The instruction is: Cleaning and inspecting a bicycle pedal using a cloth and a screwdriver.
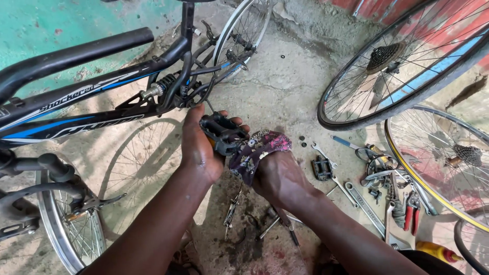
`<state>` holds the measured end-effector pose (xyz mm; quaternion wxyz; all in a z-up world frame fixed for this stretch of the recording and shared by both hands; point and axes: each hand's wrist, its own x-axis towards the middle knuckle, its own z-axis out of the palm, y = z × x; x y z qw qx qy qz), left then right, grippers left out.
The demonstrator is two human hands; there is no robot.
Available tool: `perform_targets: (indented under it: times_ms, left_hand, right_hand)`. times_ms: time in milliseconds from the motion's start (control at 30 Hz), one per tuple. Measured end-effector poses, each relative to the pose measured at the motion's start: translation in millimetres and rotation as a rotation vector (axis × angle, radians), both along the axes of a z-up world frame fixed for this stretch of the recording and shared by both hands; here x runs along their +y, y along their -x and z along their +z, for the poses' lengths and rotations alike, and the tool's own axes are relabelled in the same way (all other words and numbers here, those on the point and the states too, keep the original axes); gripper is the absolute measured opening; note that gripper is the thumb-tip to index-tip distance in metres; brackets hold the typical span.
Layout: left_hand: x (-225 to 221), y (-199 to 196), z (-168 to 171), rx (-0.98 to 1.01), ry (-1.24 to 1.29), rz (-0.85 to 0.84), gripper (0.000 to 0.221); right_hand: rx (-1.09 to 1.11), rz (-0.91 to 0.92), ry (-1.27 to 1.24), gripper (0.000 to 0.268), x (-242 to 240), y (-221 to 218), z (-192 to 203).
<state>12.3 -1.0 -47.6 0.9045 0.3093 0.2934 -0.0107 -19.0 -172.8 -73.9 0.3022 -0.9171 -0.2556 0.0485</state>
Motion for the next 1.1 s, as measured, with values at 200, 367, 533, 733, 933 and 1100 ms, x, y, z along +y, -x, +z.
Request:
perform_targets:
  times_ms: [200,367,533,733,933,1100]
  left_hand:
    - [0.8,3.2,9.5,0.033,-0.05,-0.032,0.045]
    - [4.0,-1.4,12.6,0.023,0.108,0.048,0.042]
    - [12.9,-1.4,24.8,-0.13,0.093,0.016,0.033]
    - [38.1,-2.7,14.3,-0.242,-0.015,-0.324,0.048]
    - [-6.1,14.7,-1.9,-0.162,-0.039,-0.686,0.066]
    - [-5.6,-8.8,-2.6,-0.067,-0.09,-0.425,0.06]
  right_hand:
    - [-0.062,-0.048,0.299,0.023,8.3,5.3,39.0]
    - [0.198,0.174,-0.641,0.02,-5.3,-7.2,34.9]
    - [0.09,0.211,-0.634,0.019,-16.3,-14.2,47.1]
    - [0.086,0.117,-0.946,0.016,-27.2,-15.3,70.6]
    - [0.154,-0.006,-0.861,0.013,-43.6,-31.2,45.5]
    - [0.359,0.024,-0.453,0.022,-91.3,-39.2,76.3]
